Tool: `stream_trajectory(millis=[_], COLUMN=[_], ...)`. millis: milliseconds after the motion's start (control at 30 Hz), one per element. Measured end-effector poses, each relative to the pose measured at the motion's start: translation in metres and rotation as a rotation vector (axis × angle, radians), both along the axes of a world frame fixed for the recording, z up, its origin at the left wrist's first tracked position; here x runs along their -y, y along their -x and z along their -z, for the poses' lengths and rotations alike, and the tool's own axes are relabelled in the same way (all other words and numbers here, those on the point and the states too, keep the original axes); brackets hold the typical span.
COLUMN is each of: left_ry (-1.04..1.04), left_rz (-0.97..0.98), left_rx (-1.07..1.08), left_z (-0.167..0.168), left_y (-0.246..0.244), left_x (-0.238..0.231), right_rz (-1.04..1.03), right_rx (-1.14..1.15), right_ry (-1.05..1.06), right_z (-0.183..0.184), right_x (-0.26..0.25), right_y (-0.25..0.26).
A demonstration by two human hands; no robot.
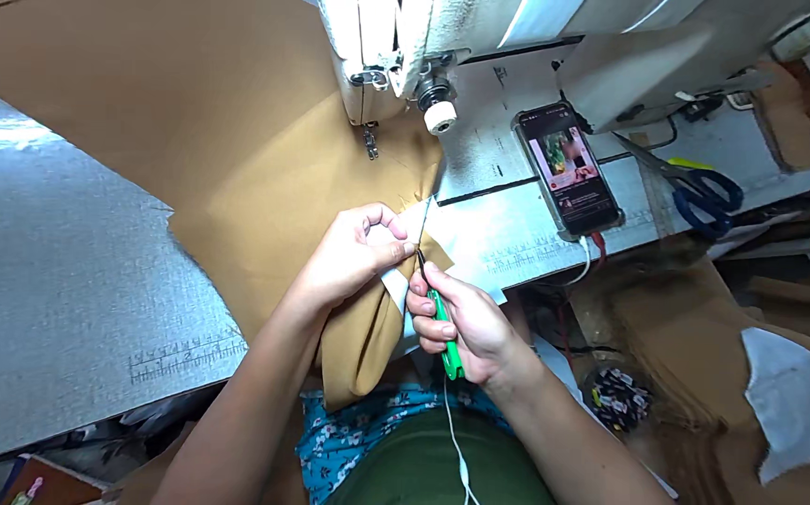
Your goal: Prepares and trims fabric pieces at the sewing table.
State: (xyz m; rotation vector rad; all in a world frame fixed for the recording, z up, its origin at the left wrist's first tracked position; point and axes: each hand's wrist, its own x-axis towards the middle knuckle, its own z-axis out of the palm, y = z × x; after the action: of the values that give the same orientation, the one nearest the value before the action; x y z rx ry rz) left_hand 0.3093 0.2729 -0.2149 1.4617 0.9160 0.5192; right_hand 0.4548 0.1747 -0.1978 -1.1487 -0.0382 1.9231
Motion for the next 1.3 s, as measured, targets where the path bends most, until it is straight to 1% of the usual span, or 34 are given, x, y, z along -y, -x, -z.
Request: stream_trajectory(millis=[400, 567, 767, 967, 1300], left_ry=[0.031, 0.047, 0.053, 0.046, 0.043], left_rz=[-0.002, 0.0, -0.003, -0.007, 0.0], left_rx=[0.013, 0.035, 0.035, 0.041, 0.018], left_z=[0.003, 0.001, -0.001, -0.001, -0.003], left_y=[-0.001, 0.001, 0.001, 0.001, 0.0], left_x=[-0.003, -0.002, -0.001, -0.001, 0.0], right_rz=[0.011, -0.016, -0.021, -0.04, -0.01], right_rx=[-0.079, -0.107, -0.069, -0.006, -0.037], right_ry=[-0.021, -0.068, -0.107, -0.092, -0.071], right_z=[0.004, 0.009, 0.011, 0.008, 0.01], right_x=[0.002, 0.003, 0.005, 0.005, 0.004], right_y=[-0.003, -0.005, -0.003, -0.002, -0.001])
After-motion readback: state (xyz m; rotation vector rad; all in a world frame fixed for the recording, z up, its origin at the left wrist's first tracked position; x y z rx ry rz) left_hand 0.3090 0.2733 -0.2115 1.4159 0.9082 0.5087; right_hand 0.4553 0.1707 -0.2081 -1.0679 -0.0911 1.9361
